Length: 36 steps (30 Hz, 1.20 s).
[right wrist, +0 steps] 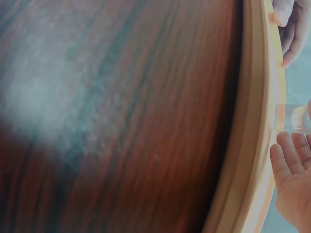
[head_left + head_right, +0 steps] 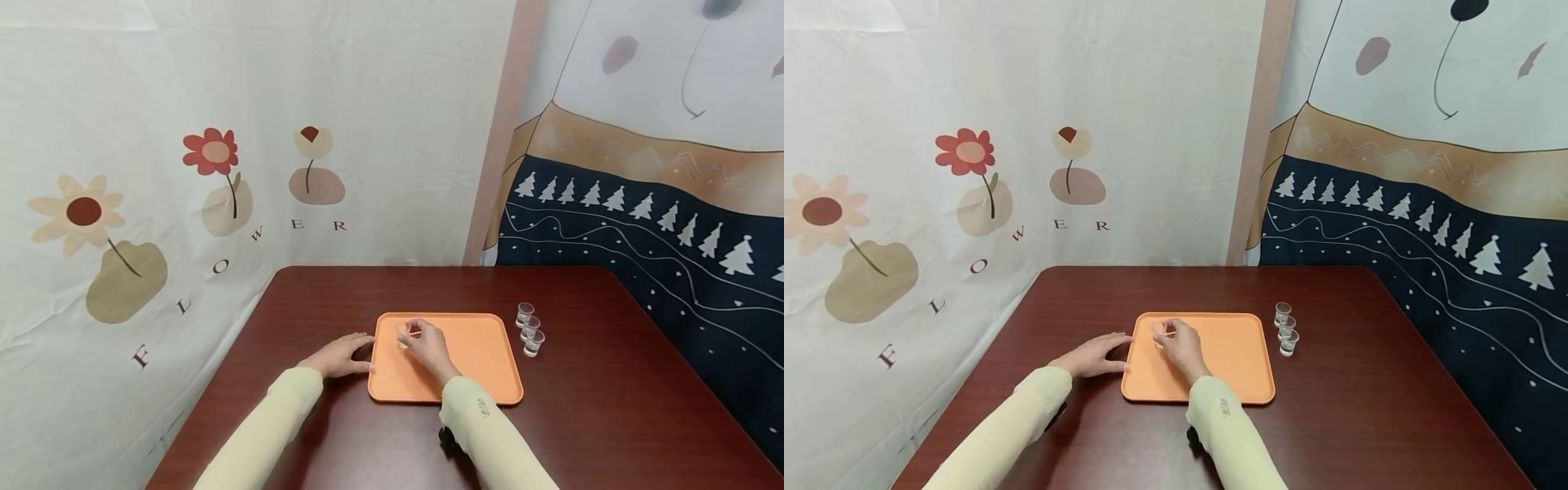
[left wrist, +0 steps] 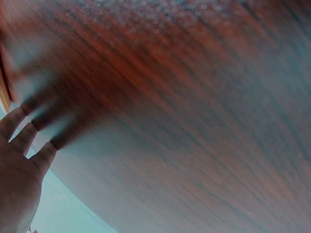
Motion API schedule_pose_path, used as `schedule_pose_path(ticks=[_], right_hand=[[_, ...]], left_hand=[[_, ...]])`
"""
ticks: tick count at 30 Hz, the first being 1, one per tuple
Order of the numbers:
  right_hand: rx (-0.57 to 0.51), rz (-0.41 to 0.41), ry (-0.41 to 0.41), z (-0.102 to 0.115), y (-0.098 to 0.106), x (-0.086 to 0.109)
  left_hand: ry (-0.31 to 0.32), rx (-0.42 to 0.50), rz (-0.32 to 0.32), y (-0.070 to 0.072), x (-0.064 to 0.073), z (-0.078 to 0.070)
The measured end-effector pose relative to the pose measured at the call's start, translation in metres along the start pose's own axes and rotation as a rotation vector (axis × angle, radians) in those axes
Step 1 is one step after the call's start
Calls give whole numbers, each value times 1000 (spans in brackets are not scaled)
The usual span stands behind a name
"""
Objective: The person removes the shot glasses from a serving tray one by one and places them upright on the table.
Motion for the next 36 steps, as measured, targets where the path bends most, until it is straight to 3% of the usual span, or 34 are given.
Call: schedule_pose_path(ticks=[13, 36], right_hand=[[9, 24, 36, 2, 27, 4], [41, -98, -35, -43, 107, 29]], left_hand=[[-17, 10, -4, -1, -2, 5], [-59, 11, 4, 1, -2, 5]])
Point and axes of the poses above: each hand's wrist, its own x-axis away from the middle knuckle, its own y-axis out of the back of the hand, z = x × y, the point moved 6 cm from there along -x, towards the middle knuckle, and after that the axes turned 13 degrees about x, right-handed, at the moved point
